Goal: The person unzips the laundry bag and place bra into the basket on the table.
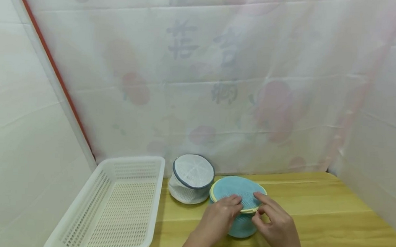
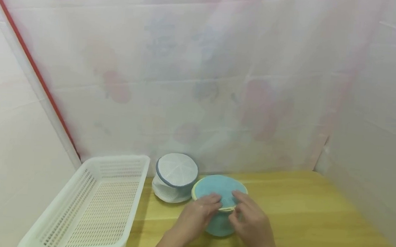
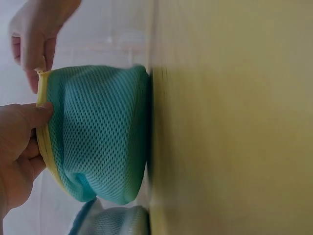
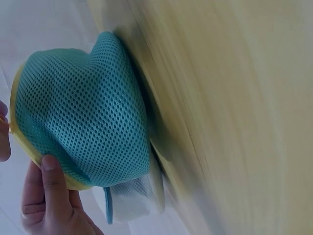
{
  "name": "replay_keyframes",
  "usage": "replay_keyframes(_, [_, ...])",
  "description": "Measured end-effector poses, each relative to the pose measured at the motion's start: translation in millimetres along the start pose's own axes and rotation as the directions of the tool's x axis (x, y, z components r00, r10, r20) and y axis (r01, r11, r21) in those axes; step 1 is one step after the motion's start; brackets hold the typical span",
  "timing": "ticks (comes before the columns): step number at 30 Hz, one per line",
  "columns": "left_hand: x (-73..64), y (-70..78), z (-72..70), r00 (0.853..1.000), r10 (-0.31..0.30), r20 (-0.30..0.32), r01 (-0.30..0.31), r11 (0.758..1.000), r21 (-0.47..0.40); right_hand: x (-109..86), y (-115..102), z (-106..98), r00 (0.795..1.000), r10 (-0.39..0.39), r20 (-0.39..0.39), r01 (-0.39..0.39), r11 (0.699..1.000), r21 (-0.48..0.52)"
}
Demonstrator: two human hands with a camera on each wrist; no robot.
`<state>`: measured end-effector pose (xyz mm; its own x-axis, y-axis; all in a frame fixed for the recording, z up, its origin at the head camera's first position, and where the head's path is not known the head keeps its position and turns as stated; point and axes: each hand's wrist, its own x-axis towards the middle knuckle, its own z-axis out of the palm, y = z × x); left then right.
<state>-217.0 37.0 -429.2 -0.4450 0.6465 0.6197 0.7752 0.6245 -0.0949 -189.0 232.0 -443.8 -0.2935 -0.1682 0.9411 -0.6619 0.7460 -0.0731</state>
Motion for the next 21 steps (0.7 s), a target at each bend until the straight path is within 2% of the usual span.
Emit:
replay_keyframes(5, [9.1, -10.4, 1.6, 0.999, 0.005, 0.048, -0.004, 1.000, -0.019, -2.7, 5, 1, 1.000, 0.019, 0.000, -0.019, 1.000, -0.006])
replay_keyframes(11, [0.6, -32.9, 1.0, 0.993, -0.083, 0.078, 0.091, 0.990, -0.111, -7.1, 7, 5, 0.997, 0.070, 0.032, -0.070, 0.998, -0.009])
replay_keyframes(15, [-5.1, -44.1, 2.4, 0.989, -0.128, 0.080, 0.137, 0.983, -0.119, -9.3, 6, 10, 0.995, 0.084, 0.053, -0.085, 0.996, 0.014])
replay_keyframes(18, [-6.7, -44.6, 1.2, 0.986, -0.147, 0.074, 0.154, 0.983, -0.099, -8.8, 3, 13, 0.995, 0.076, 0.059, -0.078, 0.997, 0.030])
replay_keyframes(21, [-5.7, -39.1, -2.9, 0.985, -0.155, 0.081, 0.161, 0.983, -0.087, -7.7, 0, 16, 0.995, 0.078, 0.061, -0.080, 0.996, 0.033])
